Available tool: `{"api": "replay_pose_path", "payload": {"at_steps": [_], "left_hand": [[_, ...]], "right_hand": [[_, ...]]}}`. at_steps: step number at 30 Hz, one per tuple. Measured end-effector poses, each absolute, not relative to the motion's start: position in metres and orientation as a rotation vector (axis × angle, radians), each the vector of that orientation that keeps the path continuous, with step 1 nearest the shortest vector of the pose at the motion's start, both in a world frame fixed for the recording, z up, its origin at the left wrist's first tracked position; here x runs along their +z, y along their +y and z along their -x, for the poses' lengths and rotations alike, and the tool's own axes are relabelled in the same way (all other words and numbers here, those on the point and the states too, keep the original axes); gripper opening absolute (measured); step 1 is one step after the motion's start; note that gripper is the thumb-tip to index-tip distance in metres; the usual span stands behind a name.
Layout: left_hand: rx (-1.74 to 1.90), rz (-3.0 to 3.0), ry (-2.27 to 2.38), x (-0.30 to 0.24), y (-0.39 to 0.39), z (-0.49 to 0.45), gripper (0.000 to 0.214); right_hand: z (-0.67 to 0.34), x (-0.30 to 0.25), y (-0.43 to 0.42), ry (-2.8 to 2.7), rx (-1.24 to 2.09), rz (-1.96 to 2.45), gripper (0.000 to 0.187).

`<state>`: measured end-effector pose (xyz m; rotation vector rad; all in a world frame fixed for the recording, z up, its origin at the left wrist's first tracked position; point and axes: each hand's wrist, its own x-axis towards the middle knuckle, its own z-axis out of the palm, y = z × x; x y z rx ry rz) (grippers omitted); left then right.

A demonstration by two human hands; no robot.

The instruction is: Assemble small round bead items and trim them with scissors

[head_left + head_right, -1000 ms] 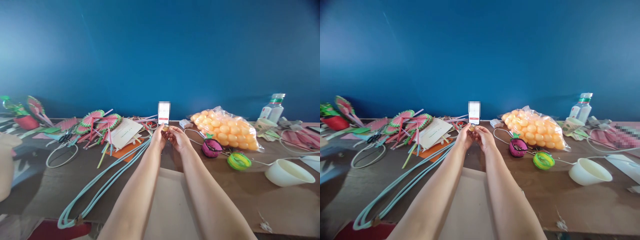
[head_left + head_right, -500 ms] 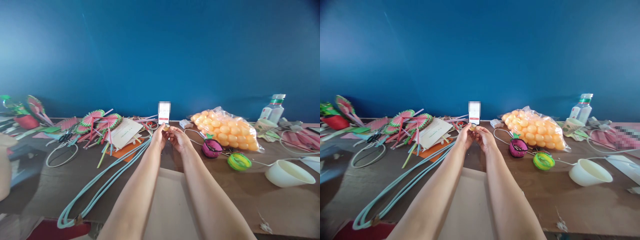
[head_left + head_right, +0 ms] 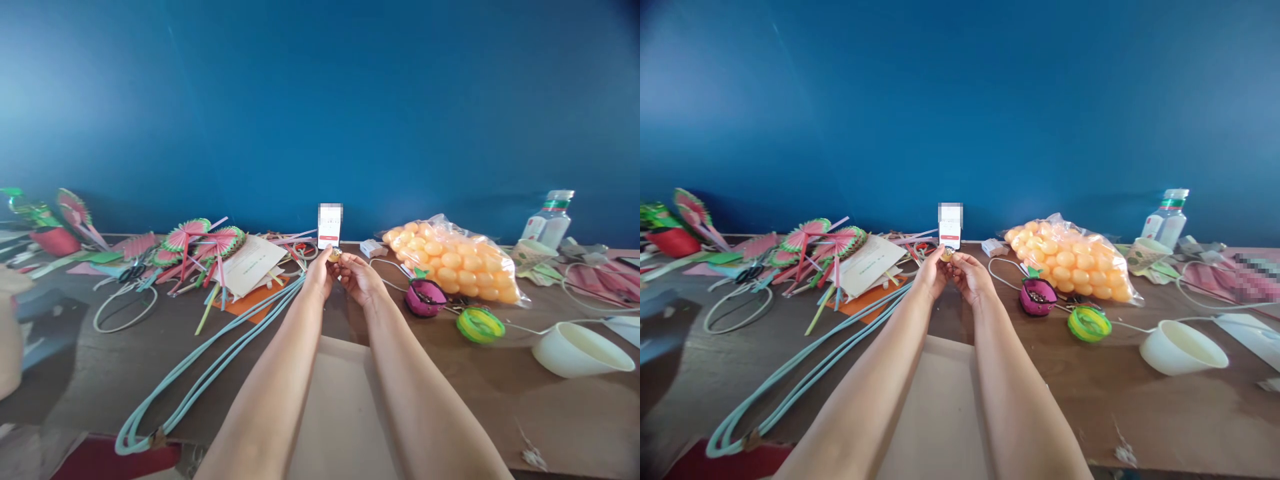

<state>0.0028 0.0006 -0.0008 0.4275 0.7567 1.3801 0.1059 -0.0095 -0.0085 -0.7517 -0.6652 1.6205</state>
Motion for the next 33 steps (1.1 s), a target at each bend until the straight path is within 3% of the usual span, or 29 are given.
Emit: {"api": "replay_pose_path", "payload": {"at_steps": [33], "left_hand": [[1.401,-0.487,0.786,-0.0035,0.0008,-0.0048,0.027]], "right_hand": [[-0.1079,-0.01,-0.0113,-0.74,1.583,0.76,0.026]]}}
